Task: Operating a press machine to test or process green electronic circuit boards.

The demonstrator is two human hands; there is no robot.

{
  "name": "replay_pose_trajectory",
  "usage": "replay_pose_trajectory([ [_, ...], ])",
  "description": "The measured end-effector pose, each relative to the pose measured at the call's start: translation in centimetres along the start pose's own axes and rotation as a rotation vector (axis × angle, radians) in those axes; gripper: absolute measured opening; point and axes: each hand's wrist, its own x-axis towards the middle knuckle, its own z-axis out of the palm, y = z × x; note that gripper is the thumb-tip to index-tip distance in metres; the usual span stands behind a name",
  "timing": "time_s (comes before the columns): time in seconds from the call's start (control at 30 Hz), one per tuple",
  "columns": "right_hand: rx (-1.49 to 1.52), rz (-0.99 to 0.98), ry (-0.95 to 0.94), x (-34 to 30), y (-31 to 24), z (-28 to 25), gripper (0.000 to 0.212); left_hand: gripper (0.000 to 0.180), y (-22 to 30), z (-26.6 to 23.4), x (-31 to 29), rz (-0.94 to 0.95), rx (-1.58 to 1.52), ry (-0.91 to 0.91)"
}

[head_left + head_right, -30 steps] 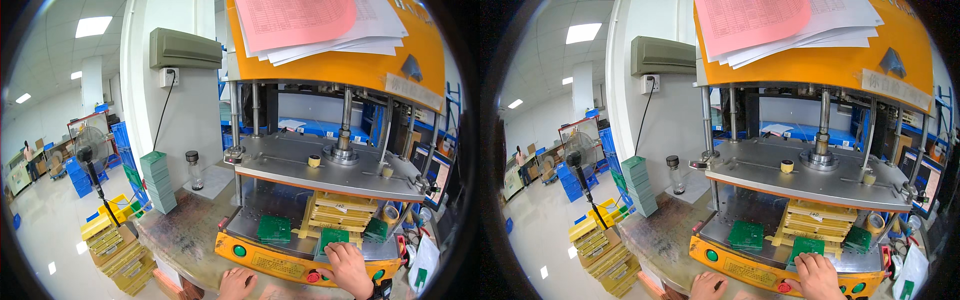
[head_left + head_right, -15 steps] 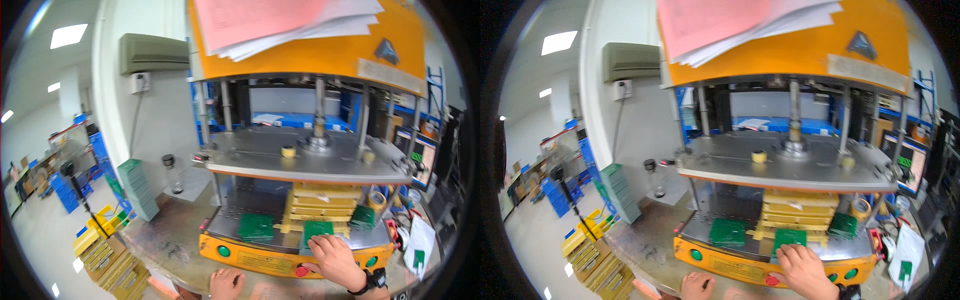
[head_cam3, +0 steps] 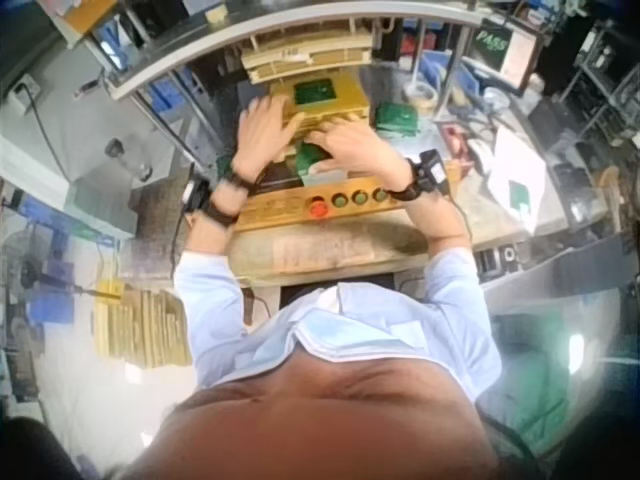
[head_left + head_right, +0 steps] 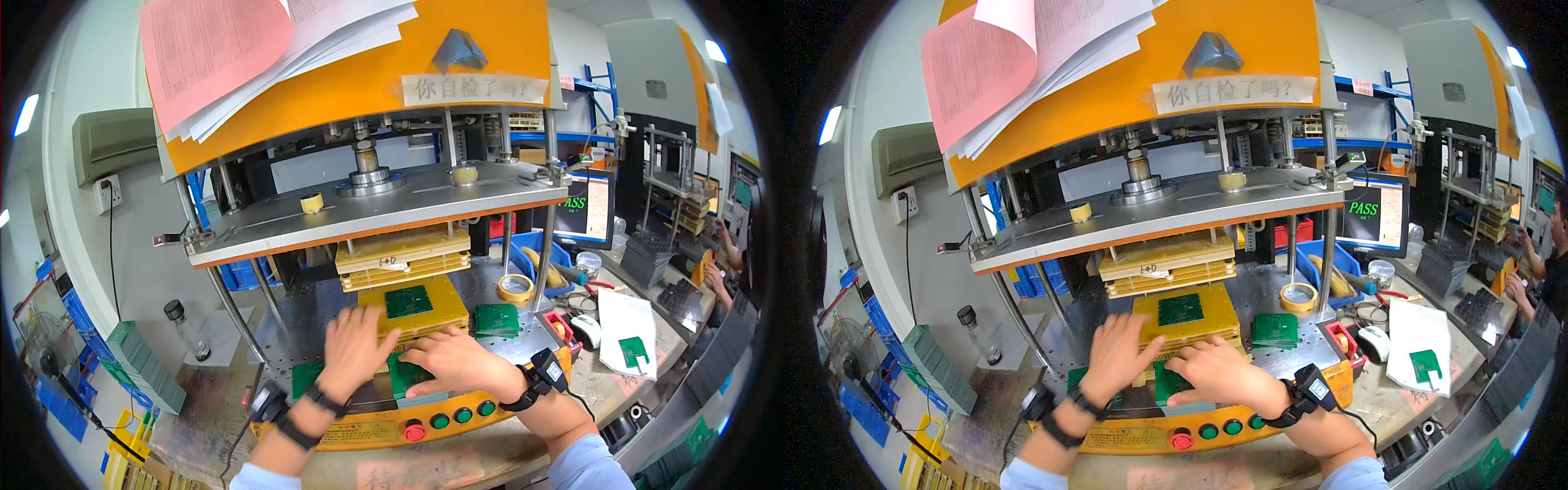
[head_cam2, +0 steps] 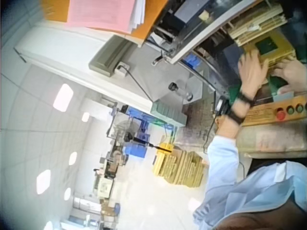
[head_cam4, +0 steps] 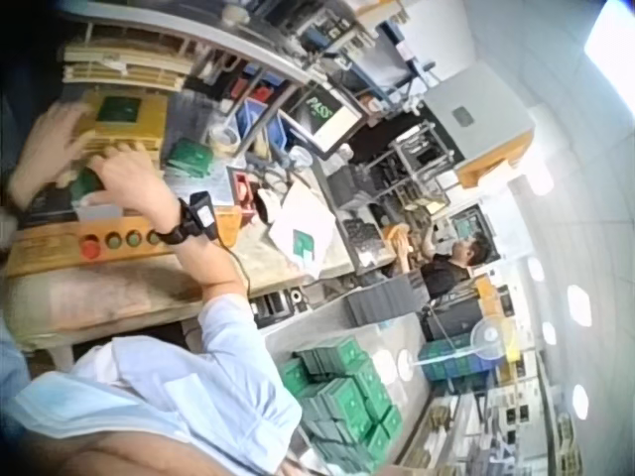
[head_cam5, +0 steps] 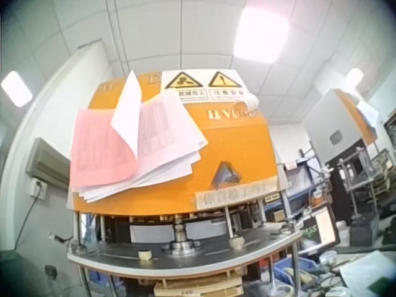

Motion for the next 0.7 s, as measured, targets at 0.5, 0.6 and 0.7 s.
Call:
replay_pose_trajectory([
  [0.5,0.110,-0.008,0.251,-1.8,1.3,-1.5,0.058,0.068,-6.3,-1.2,2.0,0.135,-0.328,-0.055],
  [0.6,0.118,-0.014,0.314,-1.1,3.1,-2.2,0.058,0.063,-9.3,-3.9,-4.9,0.101,-0.153,-0.093],
  [0.7,0.170,0.050,0.272,1.7,4.4,-2.5,0.058,0.064,-10.8,-3.8,-10.3,0.042,0.024,-0.272],
])
